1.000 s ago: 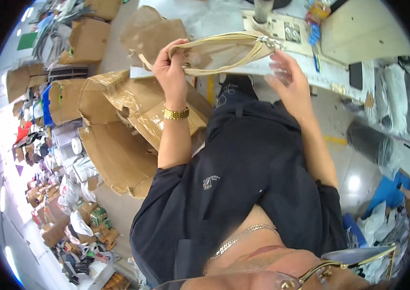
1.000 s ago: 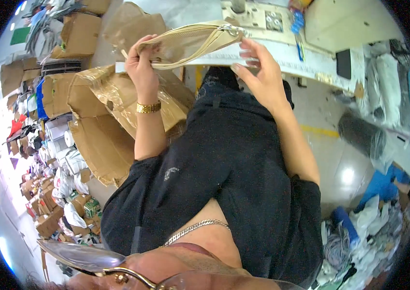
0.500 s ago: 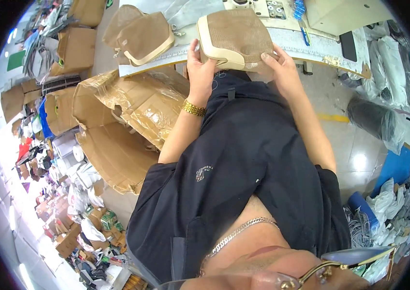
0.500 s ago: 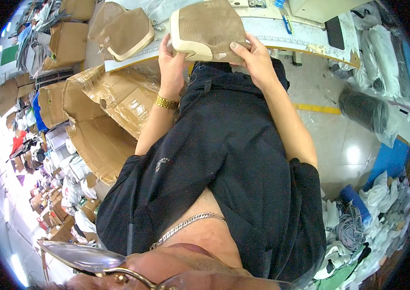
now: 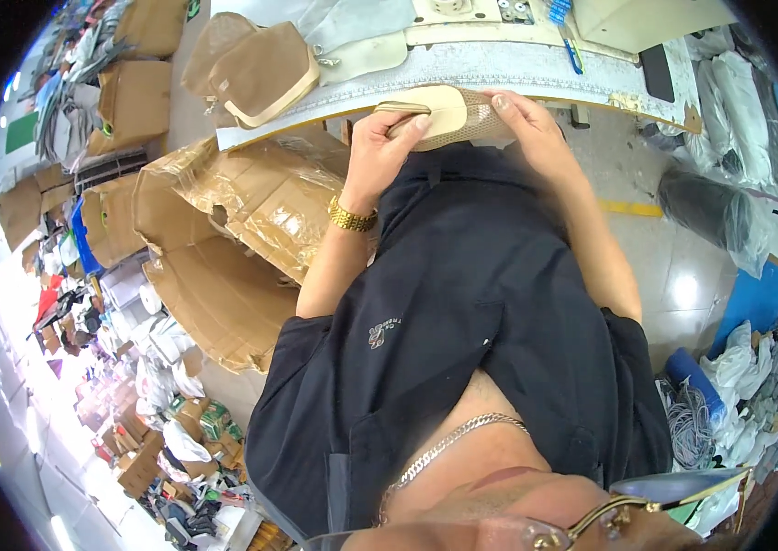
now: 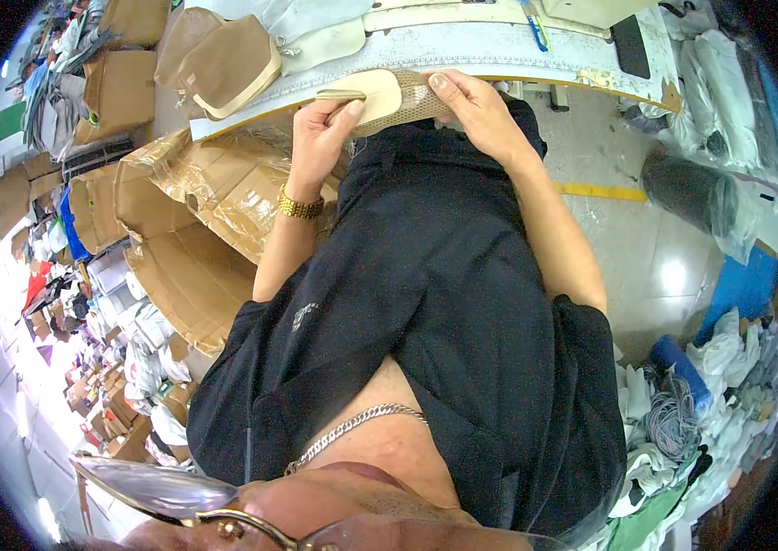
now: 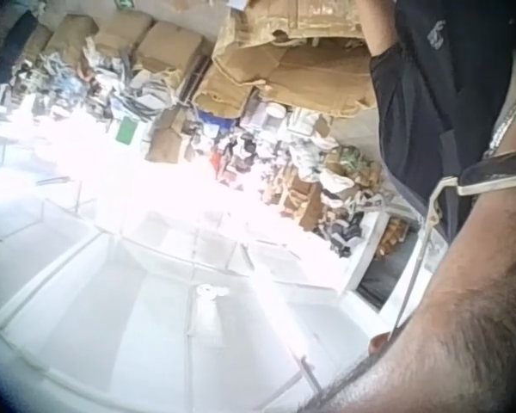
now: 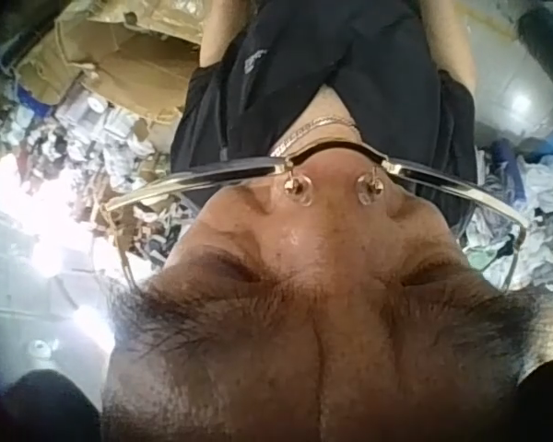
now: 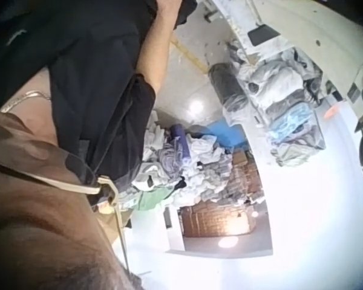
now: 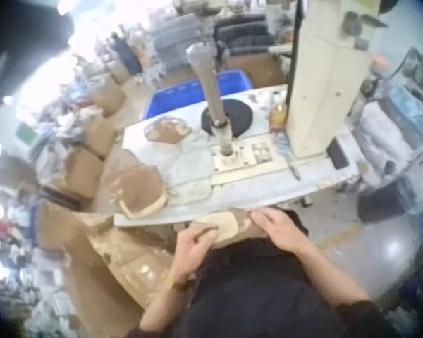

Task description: Sewing pieces of tan mesh fabric together using an industrial sewing machine at a workstation.

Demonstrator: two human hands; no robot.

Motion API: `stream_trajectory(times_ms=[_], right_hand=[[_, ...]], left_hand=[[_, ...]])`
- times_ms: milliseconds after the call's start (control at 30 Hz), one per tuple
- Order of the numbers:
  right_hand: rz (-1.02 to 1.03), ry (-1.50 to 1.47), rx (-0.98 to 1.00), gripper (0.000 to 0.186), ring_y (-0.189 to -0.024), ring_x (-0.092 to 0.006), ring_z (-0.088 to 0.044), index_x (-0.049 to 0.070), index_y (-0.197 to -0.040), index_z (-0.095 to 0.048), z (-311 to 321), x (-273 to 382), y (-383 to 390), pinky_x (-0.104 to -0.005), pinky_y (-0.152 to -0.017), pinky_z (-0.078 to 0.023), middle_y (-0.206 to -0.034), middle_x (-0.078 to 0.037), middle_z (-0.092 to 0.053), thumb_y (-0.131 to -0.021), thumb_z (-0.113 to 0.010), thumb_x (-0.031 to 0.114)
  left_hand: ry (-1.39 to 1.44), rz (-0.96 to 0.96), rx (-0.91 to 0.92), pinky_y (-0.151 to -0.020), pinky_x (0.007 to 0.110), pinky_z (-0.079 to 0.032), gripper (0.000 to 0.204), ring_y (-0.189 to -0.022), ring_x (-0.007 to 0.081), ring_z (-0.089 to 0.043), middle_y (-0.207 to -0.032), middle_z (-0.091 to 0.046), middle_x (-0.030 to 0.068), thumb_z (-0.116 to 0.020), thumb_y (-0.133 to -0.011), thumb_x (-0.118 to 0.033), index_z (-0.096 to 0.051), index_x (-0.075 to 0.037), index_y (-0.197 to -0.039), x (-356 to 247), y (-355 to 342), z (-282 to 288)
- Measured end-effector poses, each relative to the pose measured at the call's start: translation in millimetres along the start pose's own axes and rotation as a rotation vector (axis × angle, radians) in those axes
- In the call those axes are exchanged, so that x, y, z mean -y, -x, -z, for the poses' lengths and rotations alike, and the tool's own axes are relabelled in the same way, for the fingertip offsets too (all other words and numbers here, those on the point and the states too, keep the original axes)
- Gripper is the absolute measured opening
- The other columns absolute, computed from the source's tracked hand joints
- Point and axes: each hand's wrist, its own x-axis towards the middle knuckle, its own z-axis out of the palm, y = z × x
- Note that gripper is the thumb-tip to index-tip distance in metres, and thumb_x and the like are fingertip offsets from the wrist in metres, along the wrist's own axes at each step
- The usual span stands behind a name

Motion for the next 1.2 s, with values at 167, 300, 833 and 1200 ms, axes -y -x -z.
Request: stream_trajectory(times_ms=[167, 300, 833, 1200], right_hand=[[0.381, 0.566, -0.079, 0.04, -0.093, -0.0137, -0.061, 0.002, -0.115, -0.065, 13, -37, -13, -0.0272, -0.085, -0.049, -0.105, -0.007, -0.065, -0.1, -0.052, 0.037], [-0.028, 0.03, 0.169, 0.029, -0.086, -0.0078, -0.058, 0.001, -0.104, -0.066, 14, -22, -7, -0.0247, -0.079, -0.048, -0.093, -0.002, -0.066, -0.096, -0.061, 0.028], [0.168, -0.118, -0.279, 0.025, -0.085, -0.008, -0.059, 0.001, -0.106, -0.065, -5, -5, -5, -0.0246, -0.078, -0.049, -0.094, -0.002, -0.067, -0.092, -0.067, 0.022], [0.262, 0.492, -0.312, 0.036, -0.072, -0.0182, -0.059, 0.0, -0.092, -0.07, 5, 14, 0, -0.0309, -0.07, -0.048, -0.077, -0.008, -0.064, -0.086, -0.072, 0.036]], left_hand=[[0.07, 0.065, 0.036, -0.074, 0.022, -0.051, 0.021, -0.083, 0.0061, -0.062, -0.095, -0.071, 0.0037, -0.069, -0.089, -0.009, -0.07, 0.006, -0.104, -5, -4, -4], [0.149, 0.057, 0.008, -0.073, 0.022, -0.051, 0.021, -0.083, 0.0066, -0.063, -0.095, -0.072, 0.0047, -0.069, -0.089, -0.007, -0.069, 0.006, -0.106, -3, -4, -4], [0.583, 0.334, 0.232, -0.089, 0.028, -0.048, 0.038, -0.105, 0.0137, -0.06, -0.116, -0.065, 0.0075, -0.066, -0.091, -0.016, -0.058, 0.002, -0.124, -5, -14, -14], [0.646, 0.507, 0.248, -0.087, 0.031, -0.052, 0.038, -0.103, 0.0189, -0.062, -0.116, -0.064, 0.0101, -0.066, -0.088, -0.011, -0.058, 0.002, -0.123, -8, -11, -7]])
